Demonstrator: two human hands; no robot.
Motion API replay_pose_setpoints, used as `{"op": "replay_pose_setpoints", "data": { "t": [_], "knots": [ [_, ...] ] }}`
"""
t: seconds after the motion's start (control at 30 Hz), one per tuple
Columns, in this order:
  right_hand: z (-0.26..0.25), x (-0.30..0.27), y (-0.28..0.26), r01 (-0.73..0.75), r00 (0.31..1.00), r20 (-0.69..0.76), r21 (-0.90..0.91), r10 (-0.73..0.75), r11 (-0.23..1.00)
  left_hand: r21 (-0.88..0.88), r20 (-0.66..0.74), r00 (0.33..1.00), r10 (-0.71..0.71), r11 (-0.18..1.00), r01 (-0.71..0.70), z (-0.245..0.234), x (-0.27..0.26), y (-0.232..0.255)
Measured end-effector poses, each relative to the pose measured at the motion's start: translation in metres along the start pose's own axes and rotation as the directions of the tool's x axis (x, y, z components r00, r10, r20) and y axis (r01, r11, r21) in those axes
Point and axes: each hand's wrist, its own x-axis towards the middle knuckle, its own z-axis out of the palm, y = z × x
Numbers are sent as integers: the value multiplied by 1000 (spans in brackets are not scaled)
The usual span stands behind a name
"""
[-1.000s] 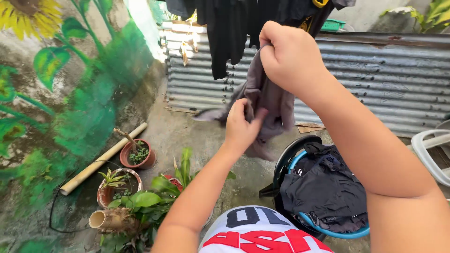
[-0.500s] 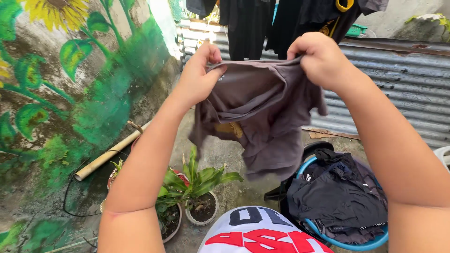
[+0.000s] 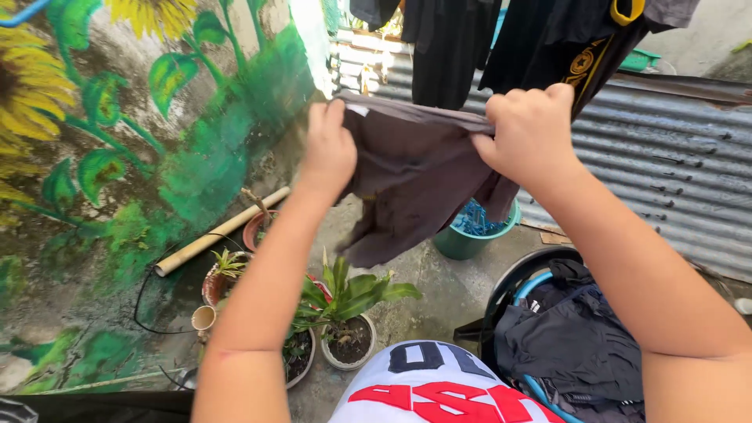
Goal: Hanging various clothes and undergarments on a line and multi-clip hangers.
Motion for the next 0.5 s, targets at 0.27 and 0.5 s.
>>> {"op": "replay_pose_setpoints", "data": {
  "t": [0.27,0.5],
  "knots": [
    [16,15,2,-474,870,428,864,245,172,218,4,996,85,972,-84,-46,5,25],
    [39,9,40,-469,866,497,846,55,-252,-34,274,959,-74,996,87,-91,29,17]
  ]
}}
